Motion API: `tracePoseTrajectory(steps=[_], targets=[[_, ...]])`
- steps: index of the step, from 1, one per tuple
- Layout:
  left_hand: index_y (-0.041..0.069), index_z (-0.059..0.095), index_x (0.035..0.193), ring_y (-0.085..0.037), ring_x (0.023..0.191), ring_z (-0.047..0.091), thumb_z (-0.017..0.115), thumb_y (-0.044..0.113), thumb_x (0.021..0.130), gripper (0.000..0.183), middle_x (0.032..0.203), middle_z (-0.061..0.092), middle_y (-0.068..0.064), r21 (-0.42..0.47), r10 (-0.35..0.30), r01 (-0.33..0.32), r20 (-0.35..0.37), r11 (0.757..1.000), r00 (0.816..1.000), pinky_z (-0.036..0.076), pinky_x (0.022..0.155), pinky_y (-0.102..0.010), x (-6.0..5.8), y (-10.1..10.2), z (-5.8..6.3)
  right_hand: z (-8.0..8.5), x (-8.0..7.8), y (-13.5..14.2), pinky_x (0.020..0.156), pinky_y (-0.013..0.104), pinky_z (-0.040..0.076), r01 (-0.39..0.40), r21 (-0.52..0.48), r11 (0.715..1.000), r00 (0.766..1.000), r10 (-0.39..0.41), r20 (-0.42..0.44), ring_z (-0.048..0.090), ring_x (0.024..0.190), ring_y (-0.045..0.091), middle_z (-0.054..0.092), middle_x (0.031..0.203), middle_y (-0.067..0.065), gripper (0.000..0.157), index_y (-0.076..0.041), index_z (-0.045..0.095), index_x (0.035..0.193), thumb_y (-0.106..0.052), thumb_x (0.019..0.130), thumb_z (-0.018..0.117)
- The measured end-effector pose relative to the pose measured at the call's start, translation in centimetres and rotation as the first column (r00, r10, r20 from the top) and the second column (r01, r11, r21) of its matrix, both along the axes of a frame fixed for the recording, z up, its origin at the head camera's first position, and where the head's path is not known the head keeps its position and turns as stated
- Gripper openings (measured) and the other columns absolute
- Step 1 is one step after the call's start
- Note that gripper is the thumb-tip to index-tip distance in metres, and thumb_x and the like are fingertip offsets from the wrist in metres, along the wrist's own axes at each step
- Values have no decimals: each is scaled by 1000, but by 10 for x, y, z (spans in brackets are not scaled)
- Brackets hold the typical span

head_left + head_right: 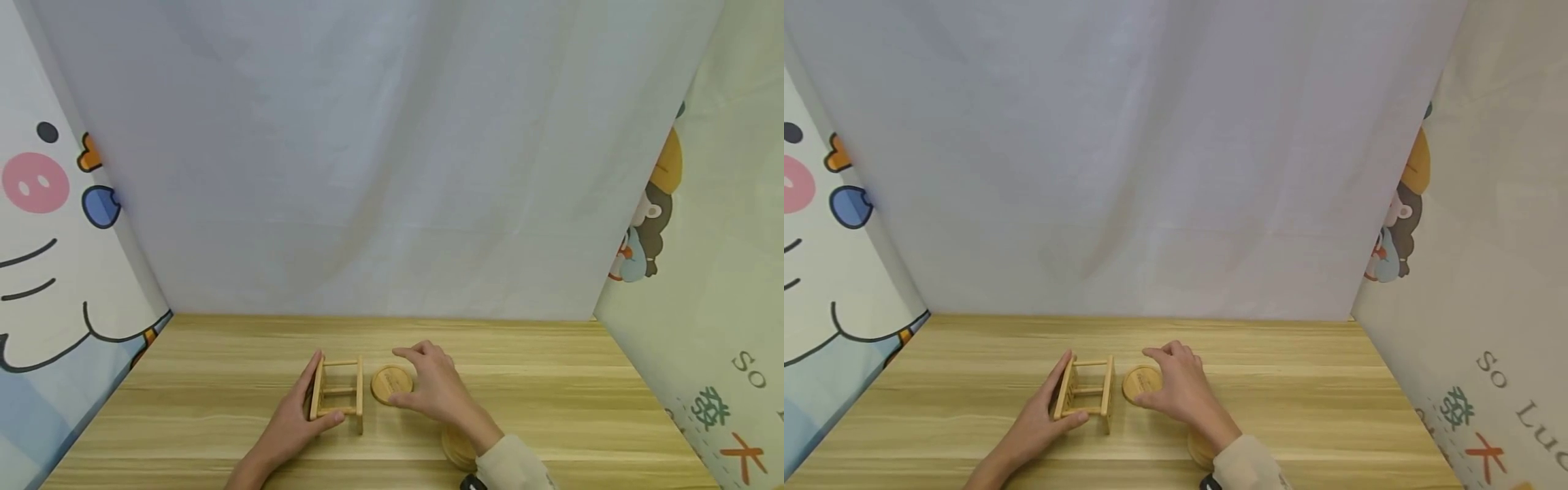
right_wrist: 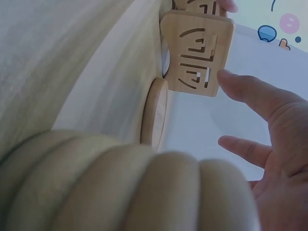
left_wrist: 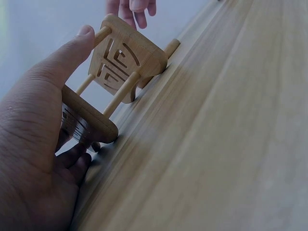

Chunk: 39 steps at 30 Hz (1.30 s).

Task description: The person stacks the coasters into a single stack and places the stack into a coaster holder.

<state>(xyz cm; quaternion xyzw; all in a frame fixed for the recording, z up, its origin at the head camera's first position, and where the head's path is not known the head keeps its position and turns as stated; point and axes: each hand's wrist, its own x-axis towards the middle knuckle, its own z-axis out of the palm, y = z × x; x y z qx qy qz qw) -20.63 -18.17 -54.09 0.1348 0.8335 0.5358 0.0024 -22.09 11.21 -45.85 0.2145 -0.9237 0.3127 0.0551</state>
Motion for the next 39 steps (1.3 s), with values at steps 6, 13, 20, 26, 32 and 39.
tracePoseTrajectory(steps=[6,13,20,26,32,39], targets=[[30,13,181,-49,164,29,89,36,96,114,184,19,-15,10,-2,2,2,1000,1000,30,126,-75,2,0,4,1,0,-6,106,63,48,-4,33,999,1000,4,15,62,119,38,67,131,18,79,-2,70,146,-26,78,103],[29,12,181,-50,164,28,88,37,97,114,184,18,-16,11,-5,5,10,1000,1000,30,126,-76,3,0,7,0,-2,-10,108,61,48,2,64,998,999,-5,47,61,122,38,65,134,17,80,-4,70,147,-26,78,103],[29,12,181,-51,163,30,87,35,98,113,184,18,-17,27,-13,13,26,1000,1000,32,125,-75,4,-1,8,-2,-6,-13,111,61,48,-9,39,999,1000,8,17,62,126,39,66,136,18,74,-4,70,146,-26,82,100],[29,12,181,-51,164,28,87,35,98,113,184,17,-16,27,-13,12,31,1000,999,31,125,-76,5,-1,9,-2,-9,-16,108,60,48,-15,32,999,1000,14,21,62,127,39,66,135,18,73,-3,71,145,-22,81,100],[31,12,181,-51,164,29,88,37,97,113,184,18,-15,21,-8,8,34,1000,999,31,125,-77,4,0,9,-5,-11,-18,109,61,49,-49,59,997,998,46,52,61,126,39,66,137,20,73,-2,70,145,-22,81,100],[32,13,181,-50,163,30,88,37,97,113,184,19,-15,12,-1,1,22,1000,1000,32,124,-77,4,0,9,-6,-12,-22,116,62,46,-59,92,994,995,51,84,60,132,40,65,143,19,78,-3,69,148,-24,81,101]])
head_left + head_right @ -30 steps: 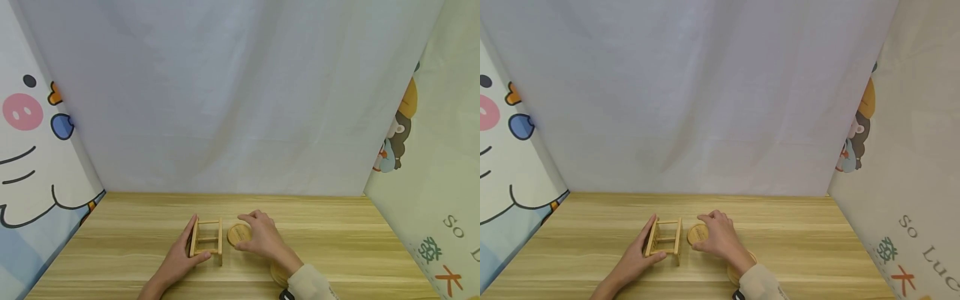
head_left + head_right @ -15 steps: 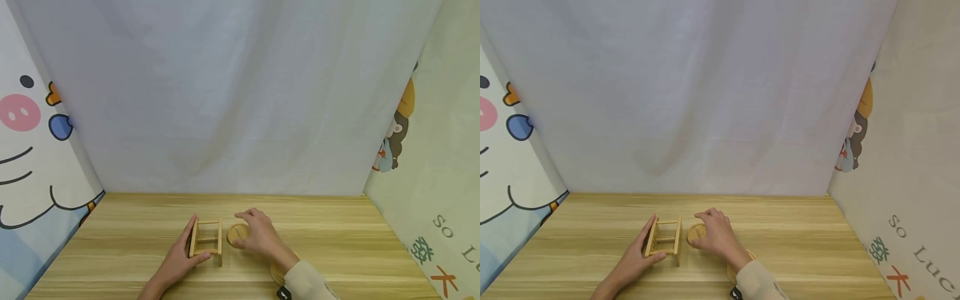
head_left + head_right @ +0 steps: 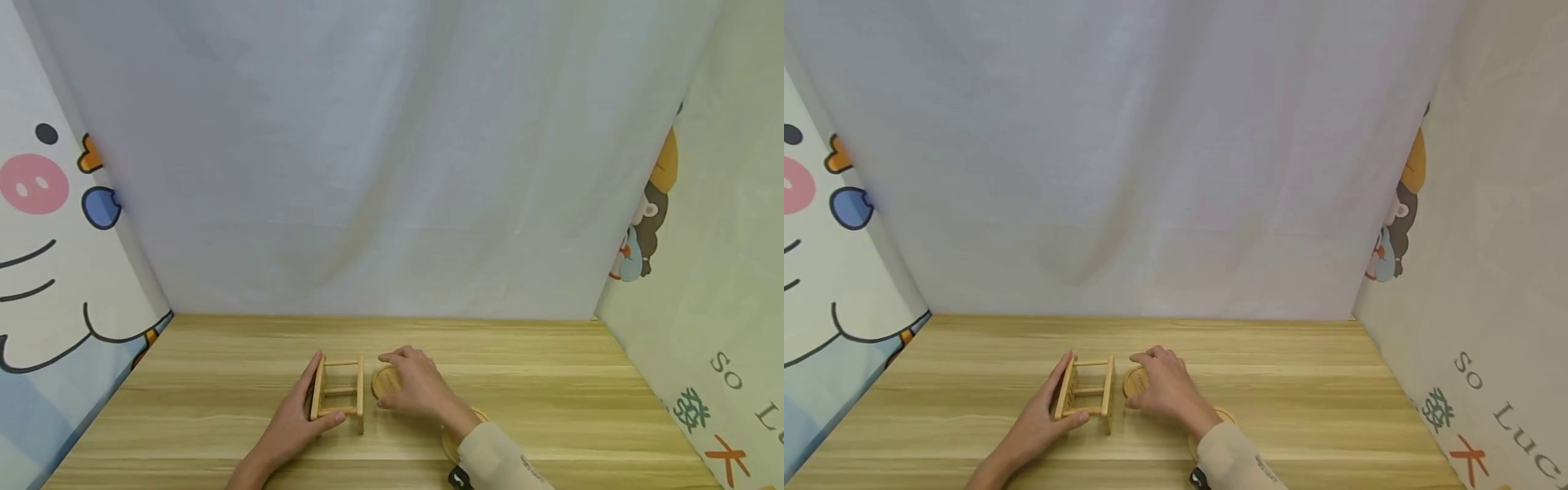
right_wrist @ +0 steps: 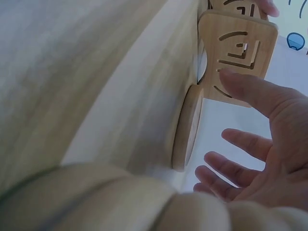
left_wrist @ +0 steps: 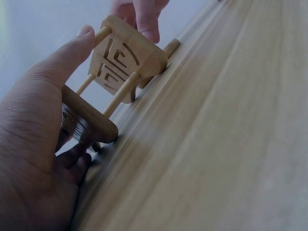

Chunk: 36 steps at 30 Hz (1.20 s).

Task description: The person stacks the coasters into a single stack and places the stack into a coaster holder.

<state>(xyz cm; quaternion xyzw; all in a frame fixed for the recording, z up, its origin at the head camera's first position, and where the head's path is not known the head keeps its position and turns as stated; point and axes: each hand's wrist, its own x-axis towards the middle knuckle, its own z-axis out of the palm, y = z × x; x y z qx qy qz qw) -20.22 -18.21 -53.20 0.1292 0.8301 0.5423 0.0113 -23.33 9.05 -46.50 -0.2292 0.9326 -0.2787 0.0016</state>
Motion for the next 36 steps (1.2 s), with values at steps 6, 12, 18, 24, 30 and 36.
tracePoseTrajectory(steps=[6,12,18,24,30,36], targets=[[33,14,181,-50,163,31,89,37,96,113,184,20,-14,-1,4,-4,-3,1000,1000,32,125,-76,0,0,0,-15,-10,6,119,62,45,-32,17,999,999,33,-28,60,135,43,65,146,22,81,-2,67,150,-29,81,100],[32,14,181,-49,163,32,89,37,96,113,184,20,-14,-1,6,-6,-2,1000,1000,32,126,-74,0,1,1,-33,-21,12,115,60,49,-57,28,998,997,58,-50,62,131,42,67,143,20,81,-2,67,149,-30,80,100],[32,14,181,-48,164,31,89,37,97,113,184,19,-14,14,2,-2,14,1000,1000,31,126,-73,0,1,0,-47,-30,12,109,61,52,-48,51,998,997,51,-62,63,130,44,68,144,20,81,-2,69,147,-29,78,100],[31,14,181,-48,164,31,89,37,97,113,184,19,-14,4,4,-4,7,1000,1000,31,126,-74,-1,1,-1,-33,-22,11,112,66,49,-51,49,997,998,53,-45,62,134,46,68,148,20,81,-2,68,148,-27,78,101],[36,13,180,-46,165,29,89,39,97,113,184,19,-12,11,3,-3,13,1000,1000,29,128,-72,-1,0,-2,-11,-8,6,116,63,47,-33,80,996,999,31,17,59,138,42,66,151,19,80,-2,67,148,-21,79,101],[39,11,180,-45,165,28,88,39,98,112,185,17,-13,24,-8,7,11,1000,1000,29,128,-72,-1,0,-4,-14,-9,6,114,62,48,-47,101,994,999,45,15,58,136,41,66,152,19,76,-2,67,148,-23,82,100]])
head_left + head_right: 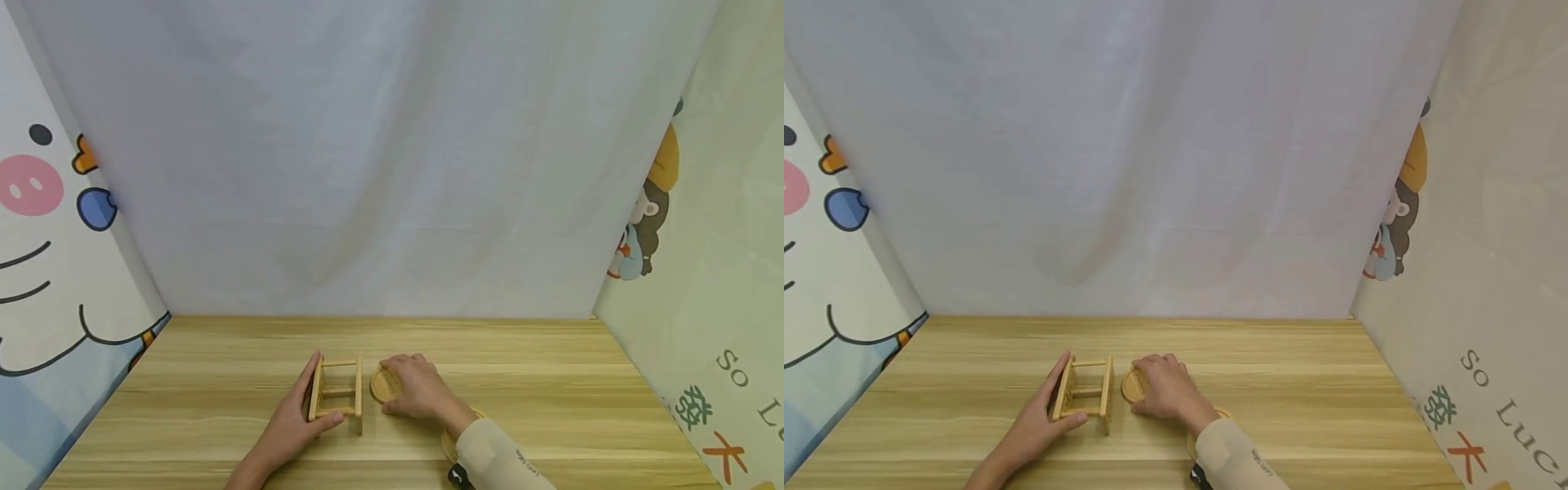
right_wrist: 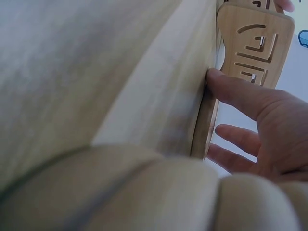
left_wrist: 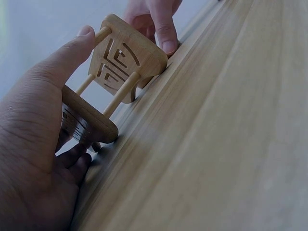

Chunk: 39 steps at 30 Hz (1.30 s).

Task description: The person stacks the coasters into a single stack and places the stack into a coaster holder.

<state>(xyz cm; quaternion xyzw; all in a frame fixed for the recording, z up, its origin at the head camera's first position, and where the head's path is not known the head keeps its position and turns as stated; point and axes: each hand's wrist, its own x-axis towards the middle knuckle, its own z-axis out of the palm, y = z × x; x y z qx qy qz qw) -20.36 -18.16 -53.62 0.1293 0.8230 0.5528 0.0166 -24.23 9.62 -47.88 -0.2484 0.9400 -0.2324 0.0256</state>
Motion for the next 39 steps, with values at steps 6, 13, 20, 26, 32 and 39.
tracePoseTrajectory(steps=[6,13,20,26,32,39], targets=[[38,11,180,-47,165,26,87,39,99,111,185,16,-14,0,4,-4,3,1000,1000,28,127,-74,0,1,1,-2,-2,1,115,61,47,0,7,1000,1000,0,-10,59,136,41,67,150,19,73,-1,68,147,-22,84,99],[41,11,179,-46,165,27,88,39,98,112,185,16,-13,4,6,-6,9,1000,1000,28,129,-71,1,1,0,-2,0,1,111,58,51,0,11,1000,999,0,-39,61,130,39,70,145,18,71,-1,70,144,-21,83,99],[34,12,180,-47,164,29,87,38,98,112,185,17,-15,-10,1,-1,5,1000,1000,31,127,-72,0,1,3,-2,-1,2,108,57,53,-2,-2,1000,999,2,-48,63,126,38,70,141,18,70,-1,72,142,-20,80,100],[32,13,181,-47,164,31,89,37,97,112,184,19,-16,-21,11,-10,12,1000,1000,31,127,-71,0,1,4,-25,-15,9,100,56,56,-32,-26,999,992,29,-124,63,119,38,71,136,18,67,-2,73,141,-24,81,96],[33,13,181,-47,164,30,88,38,98,112,184,17,-14,-29,8,-8,9,1000,1000,31,127,-73,0,1,5,-12,-9,10,101,58,57,-9,-76,997,994,1,-106,65,118,42,71,132,21,67,2,74,137,-18,76,96],[32,13,181,-49,164,30,88,39,97,112,184,18,-15,-47,10,-10,-4,999,1000,32,126,-74,1,0,5,10,2,8,108,59,57,46,-109,993,998,-50,-29,69,122,44,68,135,23,70,5,72,139,-11,75,95]])
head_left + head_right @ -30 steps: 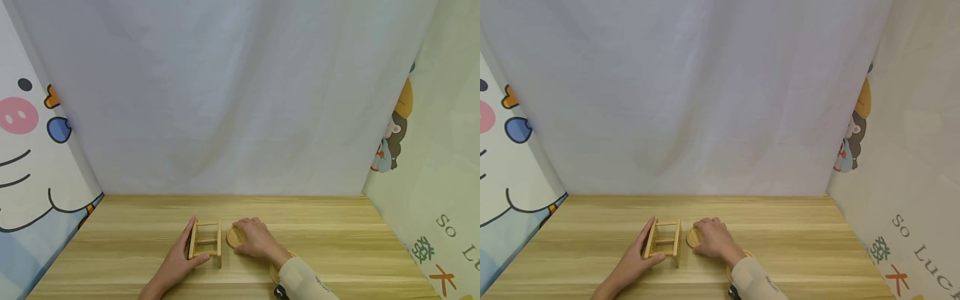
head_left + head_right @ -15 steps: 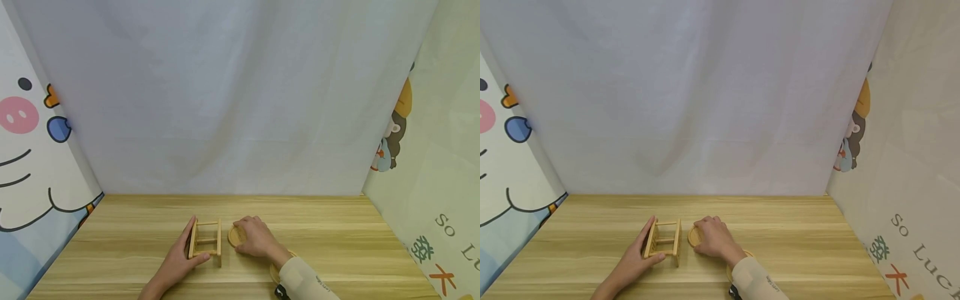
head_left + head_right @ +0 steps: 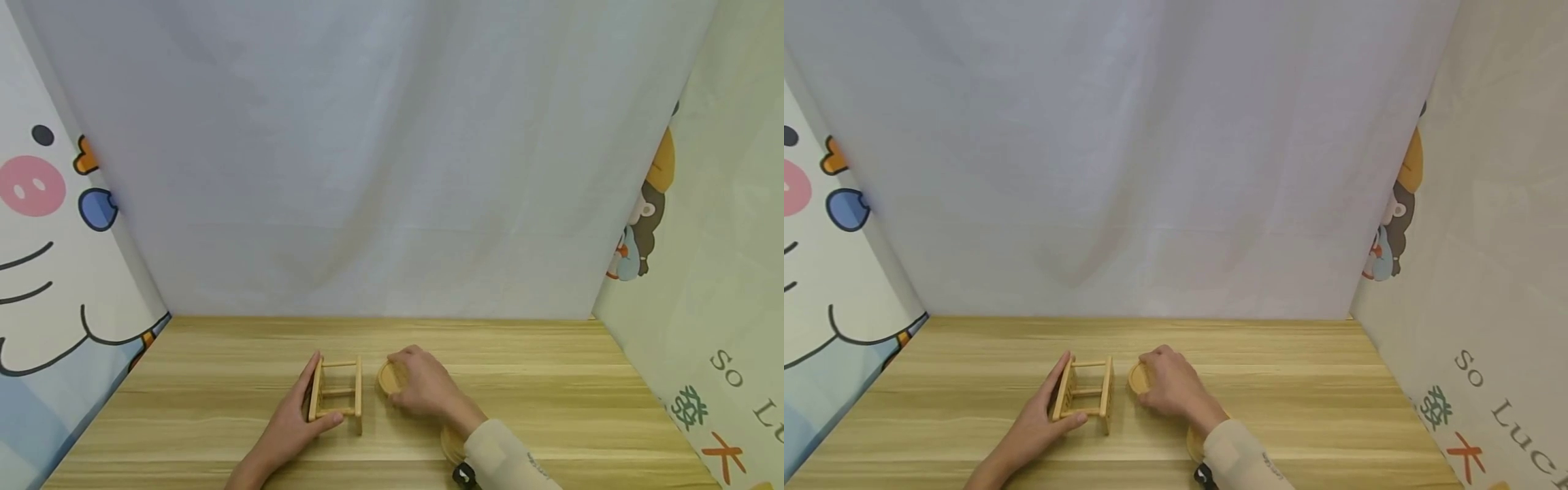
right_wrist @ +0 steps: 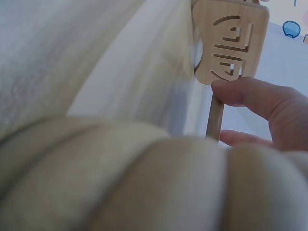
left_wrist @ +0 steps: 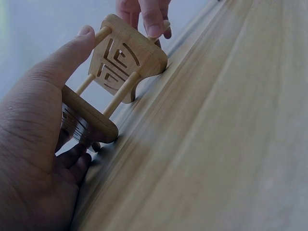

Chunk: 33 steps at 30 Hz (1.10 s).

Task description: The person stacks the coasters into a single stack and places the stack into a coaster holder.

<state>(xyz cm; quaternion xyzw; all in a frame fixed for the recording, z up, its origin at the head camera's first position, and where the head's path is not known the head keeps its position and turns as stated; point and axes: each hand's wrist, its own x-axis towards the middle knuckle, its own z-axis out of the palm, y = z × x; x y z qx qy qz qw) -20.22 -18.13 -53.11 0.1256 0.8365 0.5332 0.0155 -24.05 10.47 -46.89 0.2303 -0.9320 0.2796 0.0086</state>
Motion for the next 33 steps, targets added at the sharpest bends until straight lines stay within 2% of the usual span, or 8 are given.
tracePoseTrajectory(steps=[14,23,33], targets=[[34,13,181,-48,165,26,88,39,97,112,185,16,-14,7,-4,4,-1,1000,1000,29,127,-75,-1,-1,-2,13,5,12,111,62,54,35,-109,993,999,-35,2,67,126,46,66,139,24,71,7,70,141,-5,76,94],[33,13,181,-47,166,25,88,38,98,112,185,16,-14,25,-6,6,10,1000,1000,28,127,-75,-1,0,-3,15,7,20,111,63,54,33,-115,993,999,-37,-37,67,127,46,67,139,23,70,5,71,141,-7,77,94],[34,11,181,-48,166,24,87,39,98,112,185,14,-14,7,-4,4,8,1000,1000,29,127,-75,-1,0,-3,17,21,26,110,63,54,42,-124,991,998,-48,-46,67,126,43,67,138,20,72,3,71,143,-8,76,95]])
